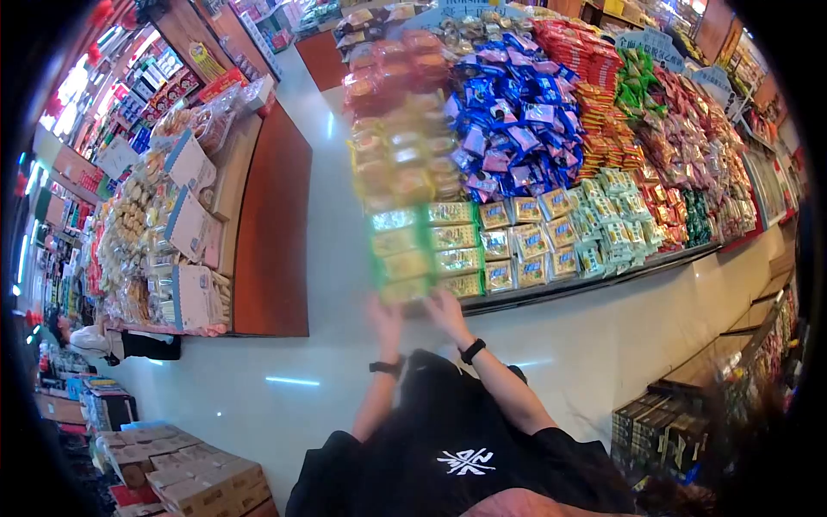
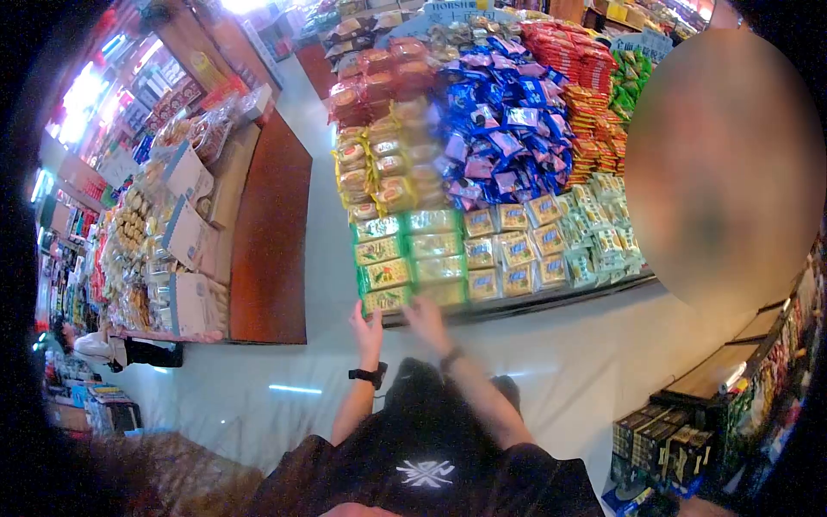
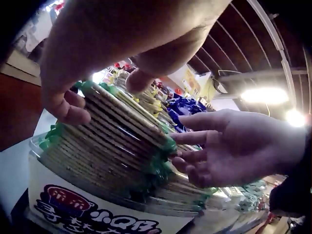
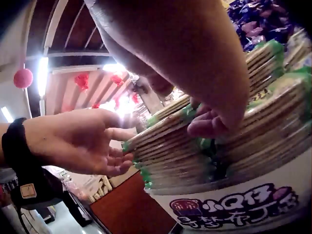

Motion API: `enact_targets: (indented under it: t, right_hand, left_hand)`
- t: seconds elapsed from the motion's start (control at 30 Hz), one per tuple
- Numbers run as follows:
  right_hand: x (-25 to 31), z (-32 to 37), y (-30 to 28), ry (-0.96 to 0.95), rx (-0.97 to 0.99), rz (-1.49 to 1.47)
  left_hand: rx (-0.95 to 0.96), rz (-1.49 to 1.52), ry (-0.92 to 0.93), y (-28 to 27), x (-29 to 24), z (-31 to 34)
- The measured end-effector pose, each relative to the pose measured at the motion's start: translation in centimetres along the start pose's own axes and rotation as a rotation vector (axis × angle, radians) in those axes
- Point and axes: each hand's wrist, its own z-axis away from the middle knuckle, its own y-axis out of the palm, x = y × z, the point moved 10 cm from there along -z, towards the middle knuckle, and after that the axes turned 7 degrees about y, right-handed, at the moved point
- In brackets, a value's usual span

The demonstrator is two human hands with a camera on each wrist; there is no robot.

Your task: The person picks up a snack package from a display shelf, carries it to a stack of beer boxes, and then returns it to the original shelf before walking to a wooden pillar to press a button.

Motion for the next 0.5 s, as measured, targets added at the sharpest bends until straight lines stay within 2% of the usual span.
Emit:
enact_targets:
  t: [0.03,0.17,0.27,0.37,0.5]
  right_hand:
    - [0.8,0.3,-0.5,-0.036,-0.101,-0.031]
    - [-0.5,-0.5,0.0,-0.083,-0.156,-0.012]
    - [-2.2,-0.8,0.7,0.008,-0.06,-0.089]
    - [-3.8,0.2,1.4,-0.001,-0.014,-0.136]
    - [-5.1,1.9,0.7,0.058,0.001,-0.318]
  left_hand:
    - [0.005,0.036,-0.03,0.1,0.2,0.1]
    - [-0.01,0.111,-0.082,-0.9,-1.0,1.0]
    - [-0.029,0.283,-0.141,-0.9,0.1,1.7]
    - [-0.086,0.434,-0.203,-0.2,2.6,2.6]
    - [0.028,0.408,-0.158,-0.3,-0.1,3.0]
